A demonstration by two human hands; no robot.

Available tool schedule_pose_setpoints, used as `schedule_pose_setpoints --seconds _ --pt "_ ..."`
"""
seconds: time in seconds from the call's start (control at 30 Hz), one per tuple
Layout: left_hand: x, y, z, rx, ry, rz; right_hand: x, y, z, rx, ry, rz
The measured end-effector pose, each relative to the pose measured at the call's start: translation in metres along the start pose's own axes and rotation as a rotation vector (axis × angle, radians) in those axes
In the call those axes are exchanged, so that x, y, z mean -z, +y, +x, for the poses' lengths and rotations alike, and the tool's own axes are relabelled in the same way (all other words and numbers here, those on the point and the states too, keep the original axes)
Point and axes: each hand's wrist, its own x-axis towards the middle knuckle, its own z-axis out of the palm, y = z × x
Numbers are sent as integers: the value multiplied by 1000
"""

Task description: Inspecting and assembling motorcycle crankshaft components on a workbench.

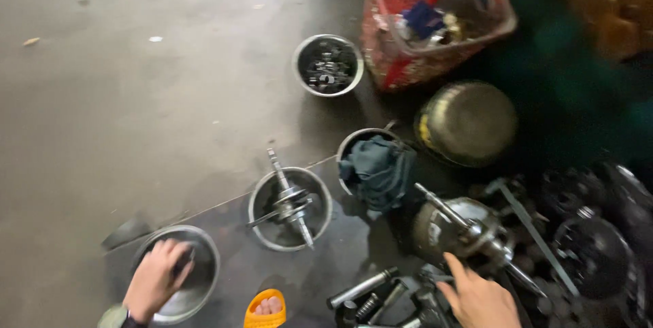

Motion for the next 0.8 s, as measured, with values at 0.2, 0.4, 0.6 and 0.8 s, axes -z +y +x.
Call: schedule_pose_setpoints --seconds 0.2,0.4,0.6,0.8 --pt "-112 -77 -13 -35 -199 160 37 -13 -26 42 -102 68" --pt "-114 -75 7 47 90 239 63 -7 -39 50 -65 240" --pt "-19 67 70 -415 235 -146 97 44 -50 80 512 715" --pt "63 247 111 -625 -66 -81 56 91 -67 -198 817 760"
